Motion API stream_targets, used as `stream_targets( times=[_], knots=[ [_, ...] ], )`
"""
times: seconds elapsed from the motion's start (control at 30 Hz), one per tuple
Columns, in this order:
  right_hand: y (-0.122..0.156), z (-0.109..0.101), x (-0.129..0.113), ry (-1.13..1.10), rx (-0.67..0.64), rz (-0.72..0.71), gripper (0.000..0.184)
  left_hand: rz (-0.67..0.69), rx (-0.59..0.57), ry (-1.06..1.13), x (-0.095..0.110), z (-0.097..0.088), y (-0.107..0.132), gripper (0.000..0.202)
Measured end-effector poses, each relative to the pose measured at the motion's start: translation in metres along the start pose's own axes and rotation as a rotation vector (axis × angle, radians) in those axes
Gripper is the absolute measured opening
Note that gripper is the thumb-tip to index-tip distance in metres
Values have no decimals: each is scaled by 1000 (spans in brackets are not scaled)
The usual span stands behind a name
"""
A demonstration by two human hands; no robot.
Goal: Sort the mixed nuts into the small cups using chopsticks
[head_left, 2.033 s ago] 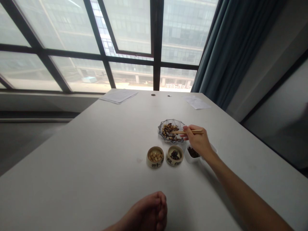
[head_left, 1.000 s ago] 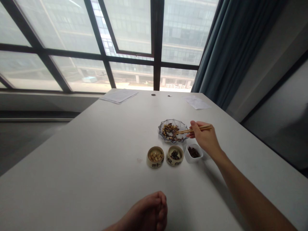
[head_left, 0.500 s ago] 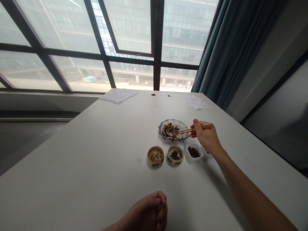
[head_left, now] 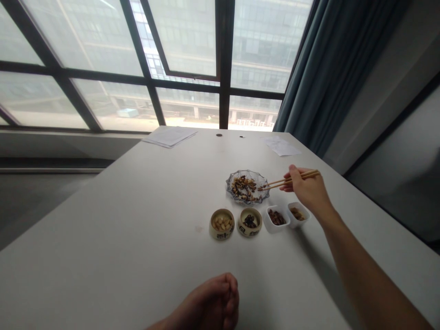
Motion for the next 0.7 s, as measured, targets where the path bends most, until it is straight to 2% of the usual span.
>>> stream_targets(
  times=[0.33,0.5,0.7],
  knots=[
    [3,-3,-6,-2,-8,-43,52,22,-21,-40,1,1,-1,9],
    [4,8,4,-7,-69,-28,57,20,-20,-11,0,0,-1,8],
    [2,17,17,23,-166,-76,57,14,-8,-21,0,4,2,8]
  ],
)
Point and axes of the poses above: each hand's wrist, its own y-axis away from the middle knuckle, its own z-axis out of the palm, x = y × z, the point moved 5 cm from there along -y, towards the middle knuckle, and after that the axes turned 1 degree about z, right-handed, at the moved point
